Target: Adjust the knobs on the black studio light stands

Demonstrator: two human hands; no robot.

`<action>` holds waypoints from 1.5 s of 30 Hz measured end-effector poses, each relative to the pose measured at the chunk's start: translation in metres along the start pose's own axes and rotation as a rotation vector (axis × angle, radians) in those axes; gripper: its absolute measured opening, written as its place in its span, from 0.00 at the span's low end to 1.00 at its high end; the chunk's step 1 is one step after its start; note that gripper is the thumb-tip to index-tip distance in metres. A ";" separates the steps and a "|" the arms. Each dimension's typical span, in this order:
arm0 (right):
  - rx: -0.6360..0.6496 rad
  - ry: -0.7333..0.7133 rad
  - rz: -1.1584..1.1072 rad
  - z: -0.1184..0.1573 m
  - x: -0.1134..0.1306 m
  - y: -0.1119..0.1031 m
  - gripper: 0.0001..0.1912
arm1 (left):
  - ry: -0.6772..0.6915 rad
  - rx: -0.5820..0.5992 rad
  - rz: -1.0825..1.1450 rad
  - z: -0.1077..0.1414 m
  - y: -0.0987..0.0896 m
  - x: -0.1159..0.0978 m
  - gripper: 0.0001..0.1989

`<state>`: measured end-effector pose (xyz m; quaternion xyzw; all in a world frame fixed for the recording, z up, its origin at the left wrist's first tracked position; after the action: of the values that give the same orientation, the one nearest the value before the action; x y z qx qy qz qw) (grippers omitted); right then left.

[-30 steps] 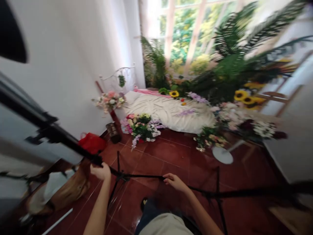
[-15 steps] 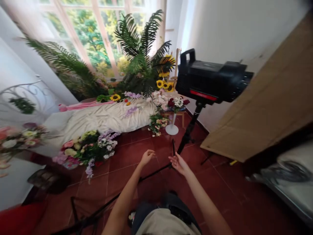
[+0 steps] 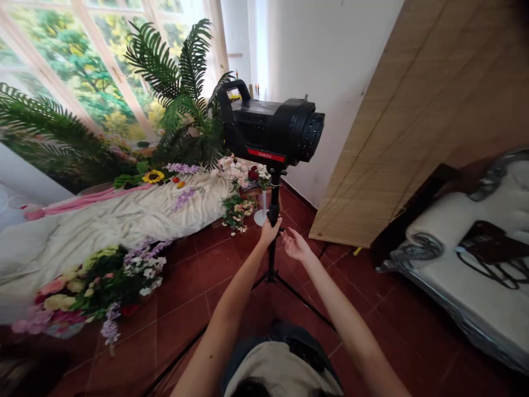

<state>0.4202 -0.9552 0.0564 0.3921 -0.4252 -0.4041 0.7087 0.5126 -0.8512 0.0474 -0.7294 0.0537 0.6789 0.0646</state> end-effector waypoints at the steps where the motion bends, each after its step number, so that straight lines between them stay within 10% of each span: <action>1: -0.002 0.006 0.025 -0.001 0.002 0.000 0.16 | 0.010 -0.011 -0.018 -0.002 0.002 0.003 0.18; 22: -0.045 -0.071 0.374 -0.016 0.009 -0.005 0.09 | 0.077 -0.057 -0.083 -0.006 0.007 0.016 0.17; 33: -0.141 -0.935 1.420 0.006 0.020 -0.026 0.05 | 0.051 -0.087 -0.142 -0.001 0.008 0.008 0.16; 41: -0.049 -0.074 0.733 -0.011 0.009 -0.018 0.26 | 0.022 -0.125 -0.153 0.003 0.010 0.002 0.15; 45: -0.064 -0.275 0.859 -0.017 0.015 -0.015 0.11 | 0.020 -0.127 -0.182 0.002 0.009 0.005 0.16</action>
<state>0.4369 -0.9709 0.0420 0.1005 -0.6270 -0.1346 0.7607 0.5092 -0.8598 0.0425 -0.7405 -0.0554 0.6650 0.0792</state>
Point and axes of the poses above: each hand's wrist, its own z-axis away from the middle knuckle, its own y-axis out of the palm, x = y × z, the point moved 1 cm from there along -z, towards the middle knuckle, and after that the axes turned 10 degrees about -y, right-handed, at the moved point
